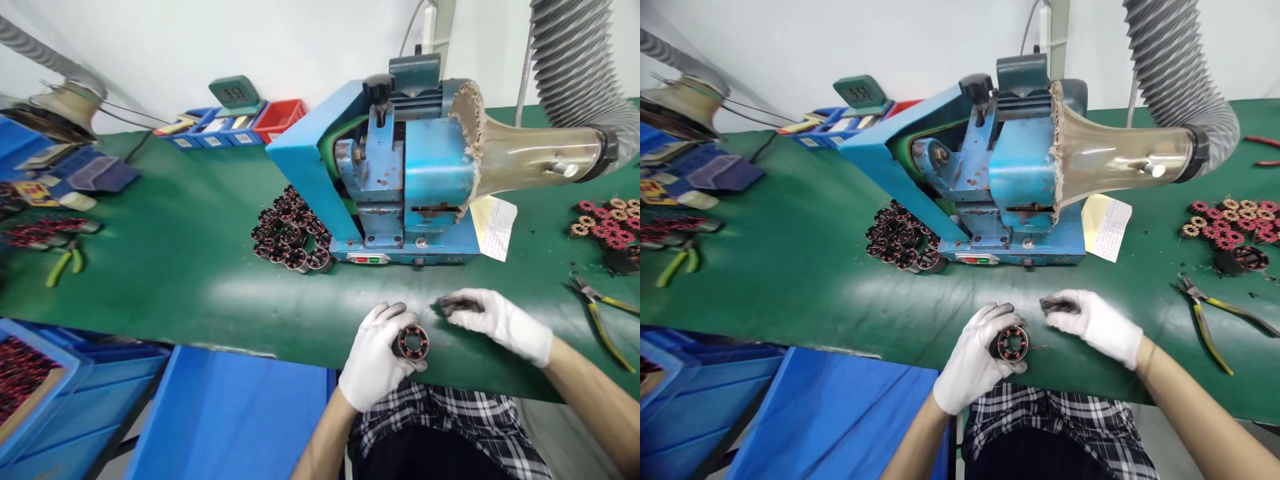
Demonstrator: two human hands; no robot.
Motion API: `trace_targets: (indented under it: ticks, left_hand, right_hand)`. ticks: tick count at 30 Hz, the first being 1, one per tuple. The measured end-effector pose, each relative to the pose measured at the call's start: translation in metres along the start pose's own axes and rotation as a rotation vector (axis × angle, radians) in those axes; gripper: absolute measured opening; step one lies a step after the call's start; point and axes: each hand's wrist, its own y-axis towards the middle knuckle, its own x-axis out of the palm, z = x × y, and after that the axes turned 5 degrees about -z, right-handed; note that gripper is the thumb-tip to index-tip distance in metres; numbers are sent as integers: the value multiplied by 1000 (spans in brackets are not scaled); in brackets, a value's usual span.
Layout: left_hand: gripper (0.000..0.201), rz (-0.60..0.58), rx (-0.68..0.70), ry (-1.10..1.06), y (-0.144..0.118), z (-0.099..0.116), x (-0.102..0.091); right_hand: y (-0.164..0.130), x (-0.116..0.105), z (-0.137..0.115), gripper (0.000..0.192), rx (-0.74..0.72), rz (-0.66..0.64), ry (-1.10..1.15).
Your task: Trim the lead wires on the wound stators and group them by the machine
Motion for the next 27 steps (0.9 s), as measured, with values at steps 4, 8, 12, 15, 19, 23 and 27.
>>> trace_targets:
  ticks: [4, 8, 12, 15, 19, 23, 27]
  left_hand:
    - [52, 41, -6, 25, -3, -1, 4]
    - [55, 60, -26, 27, -5, -3, 6]
    - [52, 33, -15, 18, -3, -4, 6]
    - [53, 53, -7, 29, -4, -4, 6]
    - [45, 34, -11, 43, -3, 0, 8]
    - [46, 45, -38, 35, -3, 4, 12]
    - [56, 97, -53, 134, -10, 12, 9]
  right_hand:
    - [10, 37, -4, 26, -18, -7, 134]
    - [11, 40, -3, 28, 76, 124, 251]
    - [9, 31, -7, 39, 124, -54, 290]
    - [11, 37, -10, 20, 113, -87, 233]
    - [7, 48, -5, 17, 121, 4, 280]
    - [-11, 41, 8, 24, 83, 205, 552]
    - [-41, 17, 21, 27, -55, 556, 749]
